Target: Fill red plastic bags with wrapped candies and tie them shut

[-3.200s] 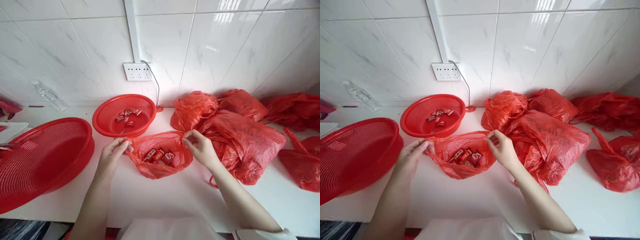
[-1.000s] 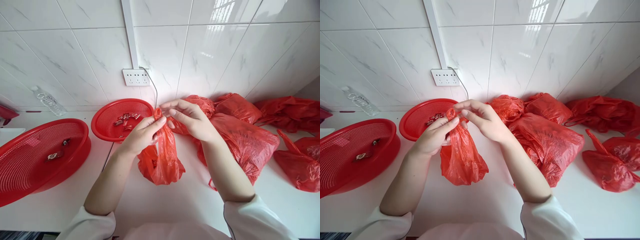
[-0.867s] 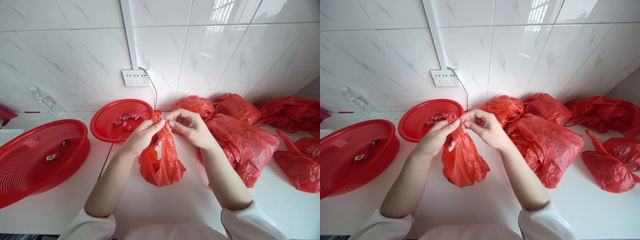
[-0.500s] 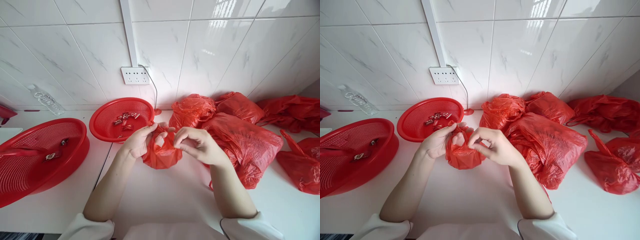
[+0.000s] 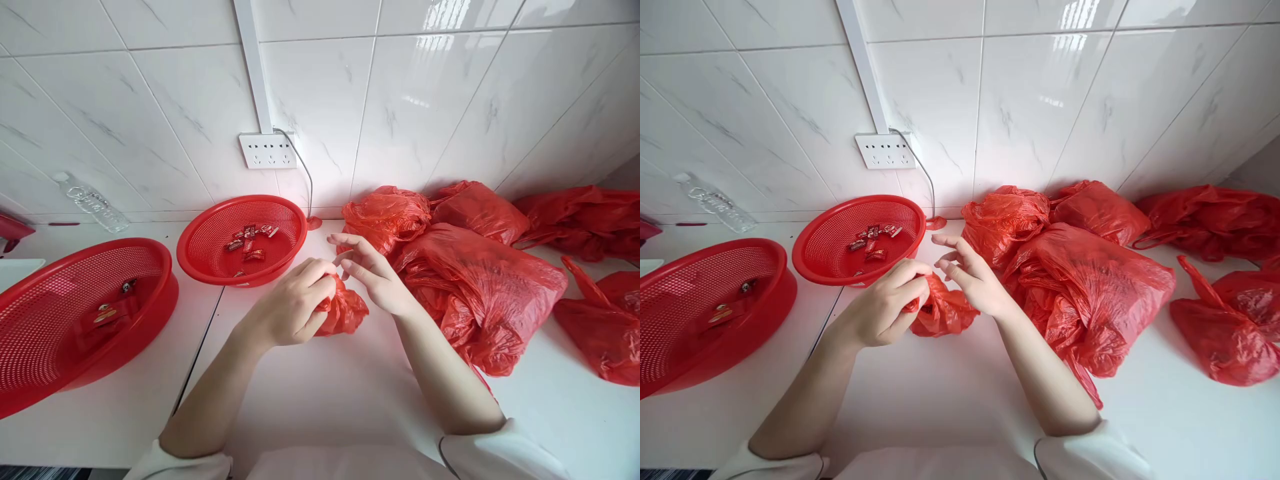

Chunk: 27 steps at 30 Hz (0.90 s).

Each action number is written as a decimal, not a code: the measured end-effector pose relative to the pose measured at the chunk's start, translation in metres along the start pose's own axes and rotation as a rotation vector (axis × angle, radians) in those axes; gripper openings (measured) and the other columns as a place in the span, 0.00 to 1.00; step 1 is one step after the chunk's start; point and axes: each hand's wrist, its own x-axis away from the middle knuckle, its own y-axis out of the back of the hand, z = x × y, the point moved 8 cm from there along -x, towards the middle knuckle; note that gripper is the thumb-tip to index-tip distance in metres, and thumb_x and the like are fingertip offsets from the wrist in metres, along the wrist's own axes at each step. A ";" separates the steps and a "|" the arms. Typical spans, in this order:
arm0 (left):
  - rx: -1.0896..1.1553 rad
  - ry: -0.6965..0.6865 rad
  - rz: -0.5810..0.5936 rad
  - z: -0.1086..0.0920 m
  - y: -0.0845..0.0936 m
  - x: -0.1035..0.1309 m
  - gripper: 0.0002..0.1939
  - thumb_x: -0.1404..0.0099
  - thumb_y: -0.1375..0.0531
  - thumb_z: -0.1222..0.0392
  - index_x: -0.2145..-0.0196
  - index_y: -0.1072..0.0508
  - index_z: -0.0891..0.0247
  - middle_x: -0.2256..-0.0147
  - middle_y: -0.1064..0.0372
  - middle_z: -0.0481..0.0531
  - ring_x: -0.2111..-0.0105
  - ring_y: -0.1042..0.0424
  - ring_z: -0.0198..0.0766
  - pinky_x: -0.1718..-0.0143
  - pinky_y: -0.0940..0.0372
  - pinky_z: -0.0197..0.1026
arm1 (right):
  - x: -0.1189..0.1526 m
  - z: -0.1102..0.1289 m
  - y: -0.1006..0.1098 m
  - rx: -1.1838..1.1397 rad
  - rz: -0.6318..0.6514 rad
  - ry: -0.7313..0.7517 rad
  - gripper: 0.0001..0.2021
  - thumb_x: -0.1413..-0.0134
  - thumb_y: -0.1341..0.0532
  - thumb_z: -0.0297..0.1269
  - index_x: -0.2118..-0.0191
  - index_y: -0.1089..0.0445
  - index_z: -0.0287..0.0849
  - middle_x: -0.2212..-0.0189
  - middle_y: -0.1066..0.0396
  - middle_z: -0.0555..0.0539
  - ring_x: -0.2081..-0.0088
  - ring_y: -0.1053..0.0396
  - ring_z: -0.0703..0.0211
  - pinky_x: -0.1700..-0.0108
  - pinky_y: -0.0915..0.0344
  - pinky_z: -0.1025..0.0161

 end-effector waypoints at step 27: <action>0.221 -0.083 -0.310 0.028 0.001 0.023 0.22 0.32 0.54 0.69 0.43 0.36 0.60 0.45 0.37 0.60 0.44 0.36 0.45 0.44 0.36 0.51 | 0.001 -0.006 0.004 -0.108 0.019 -0.118 0.12 0.38 0.42 0.43 0.56 0.24 0.45 0.65 0.26 0.47 0.66 0.30 0.62 0.65 0.31 0.64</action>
